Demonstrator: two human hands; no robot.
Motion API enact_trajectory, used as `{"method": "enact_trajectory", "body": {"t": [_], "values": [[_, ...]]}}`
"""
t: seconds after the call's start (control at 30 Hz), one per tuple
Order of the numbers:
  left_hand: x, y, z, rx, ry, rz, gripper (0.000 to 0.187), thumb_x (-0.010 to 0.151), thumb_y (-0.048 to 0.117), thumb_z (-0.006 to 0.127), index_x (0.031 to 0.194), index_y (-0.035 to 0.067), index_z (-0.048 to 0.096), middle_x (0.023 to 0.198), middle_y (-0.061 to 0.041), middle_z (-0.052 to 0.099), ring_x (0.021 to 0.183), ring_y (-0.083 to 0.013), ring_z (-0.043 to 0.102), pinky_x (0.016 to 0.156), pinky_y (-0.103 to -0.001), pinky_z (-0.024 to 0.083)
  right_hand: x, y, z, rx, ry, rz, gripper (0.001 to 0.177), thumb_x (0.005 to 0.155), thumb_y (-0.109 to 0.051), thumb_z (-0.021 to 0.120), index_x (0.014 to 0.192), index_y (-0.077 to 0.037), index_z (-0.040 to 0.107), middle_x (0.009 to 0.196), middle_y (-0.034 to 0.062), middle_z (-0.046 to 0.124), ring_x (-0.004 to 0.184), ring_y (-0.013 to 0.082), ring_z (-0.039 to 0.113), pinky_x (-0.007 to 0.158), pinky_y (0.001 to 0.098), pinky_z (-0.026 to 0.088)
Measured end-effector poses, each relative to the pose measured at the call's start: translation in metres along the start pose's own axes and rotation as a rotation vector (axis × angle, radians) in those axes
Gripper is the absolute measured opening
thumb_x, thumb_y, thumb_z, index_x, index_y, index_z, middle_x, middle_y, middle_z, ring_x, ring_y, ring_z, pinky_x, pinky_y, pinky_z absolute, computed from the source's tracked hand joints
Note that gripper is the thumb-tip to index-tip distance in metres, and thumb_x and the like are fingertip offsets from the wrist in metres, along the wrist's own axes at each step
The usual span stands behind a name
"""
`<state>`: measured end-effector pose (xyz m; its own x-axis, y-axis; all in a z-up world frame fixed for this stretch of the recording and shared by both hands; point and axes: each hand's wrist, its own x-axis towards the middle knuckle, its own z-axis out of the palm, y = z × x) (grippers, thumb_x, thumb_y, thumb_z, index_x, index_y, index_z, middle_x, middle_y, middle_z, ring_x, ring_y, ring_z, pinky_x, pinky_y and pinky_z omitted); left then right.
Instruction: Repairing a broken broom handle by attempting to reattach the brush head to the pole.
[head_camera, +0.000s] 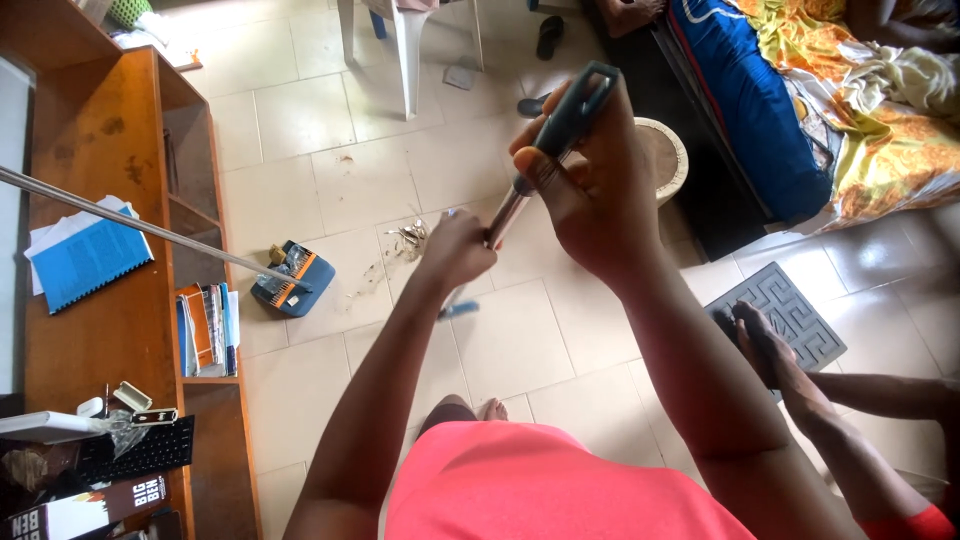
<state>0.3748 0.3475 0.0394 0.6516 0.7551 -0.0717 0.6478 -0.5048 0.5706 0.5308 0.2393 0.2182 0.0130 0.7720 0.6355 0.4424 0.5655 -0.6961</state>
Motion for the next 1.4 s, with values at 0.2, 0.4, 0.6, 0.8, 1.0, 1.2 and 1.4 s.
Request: {"method": "enact_trajectory", "body": {"t": [0.2, 0.4, 0.6, 0.8, 1.0, 1.2, 1.4], "values": [[0.002, -0.017, 0.024, -0.137, 0.022, -0.081, 0.010, 0.079, 0.009, 0.066, 0.082, 0.009, 0.075, 0.079, -0.015, 0.074, 0.074, -0.0306, 0.072, 0.074, -0.043, 0.058, -0.003, 0.016, 0.017, -0.073, 0.001, 0.089, 0.032, 0.107, -0.004, 0.067, 0.130, -0.007, 0.044, 0.106, 0.0115, 0.074, 0.105, 0.0198, 0.079, 0.074, 0.0283, 0.064], [0.016, -0.053, 0.034, -0.050, 0.119, -0.099, 0.010, 0.085, 0.005, 0.065, 0.088, 0.009, 0.073, 0.083, -0.014, 0.074, 0.078, -0.0307, 0.072, 0.074, -0.044, 0.057, -0.024, 0.041, 0.051, 0.040, 0.033, 0.128, 0.031, 0.104, -0.003, 0.069, 0.125, -0.008, 0.048, 0.111, 0.0113, 0.073, 0.105, 0.0189, 0.077, 0.074, 0.0274, 0.067], [0.032, -0.081, 0.040, 0.031, 0.216, -0.021, 0.013, 0.089, 0.000, 0.060, 0.085, 0.006, 0.071, 0.087, -0.013, 0.072, 0.080, -0.0319, 0.071, 0.072, -0.046, 0.058, -0.033, 0.060, 0.078, 0.059, 0.084, 0.156, 0.030, 0.103, -0.005, 0.070, 0.124, -0.007, 0.048, 0.113, 0.0089, 0.074, 0.105, 0.0180, 0.076, 0.077, 0.0275, 0.064], [0.050, -0.095, 0.026, 0.025, 0.319, 0.018, 0.015, 0.085, -0.004, 0.059, 0.083, 0.005, 0.070, 0.089, -0.013, 0.073, 0.085, -0.0349, 0.070, 0.074, -0.046, 0.057, -0.017, 0.067, 0.089, 0.078, 0.118, 0.165, 0.030, 0.103, -0.005, 0.071, 0.123, -0.005, 0.049, 0.114, 0.0094, 0.074, 0.105, 0.0180, 0.075, 0.083, 0.0287, 0.064], [0.056, -0.083, -0.020, 0.058, 0.169, -0.057, 0.015, 0.086, -0.003, 0.057, 0.081, 0.006, 0.068, 0.087, -0.011, 0.072, 0.080, -0.0315, 0.071, 0.072, -0.045, 0.058, 0.007, 0.061, 0.085, 0.100, 0.064, 0.091, 0.030, 0.107, -0.011, 0.068, 0.127, -0.007, 0.047, 0.119, 0.0115, 0.071, 0.111, 0.0181, 0.074, 0.088, 0.0299, 0.065], [0.037, -0.060, -0.080, 0.009, 0.062, -0.005, 0.015, 0.077, -0.001, 0.061, 0.079, 0.009, 0.073, 0.083, -0.012, 0.072, 0.080, -0.0330, 0.068, 0.073, -0.048, 0.054, 0.059, 0.024, 0.074, -0.005, 0.002, 0.016, 0.032, 0.109, -0.017, 0.068, 0.130, -0.010, 0.045, 0.115, 0.0108, 0.072, 0.110, 0.0187, 0.076, 0.078, 0.0265, 0.067], [0.025, -0.085, -0.079, -0.081, -0.015, -0.108, 0.011, 0.073, 0.001, 0.062, 0.077, 0.007, 0.070, 0.081, -0.013, 0.070, 0.081, -0.0318, 0.069, 0.075, -0.045, 0.055, 0.078, 0.042, 0.102, -0.001, -0.032, 0.058, 0.033, 0.107, -0.016, 0.071, 0.128, -0.008, 0.047, 0.107, 0.0074, 0.075, 0.099, 0.0182, 0.079, 0.068, 0.0253, 0.064]]}}
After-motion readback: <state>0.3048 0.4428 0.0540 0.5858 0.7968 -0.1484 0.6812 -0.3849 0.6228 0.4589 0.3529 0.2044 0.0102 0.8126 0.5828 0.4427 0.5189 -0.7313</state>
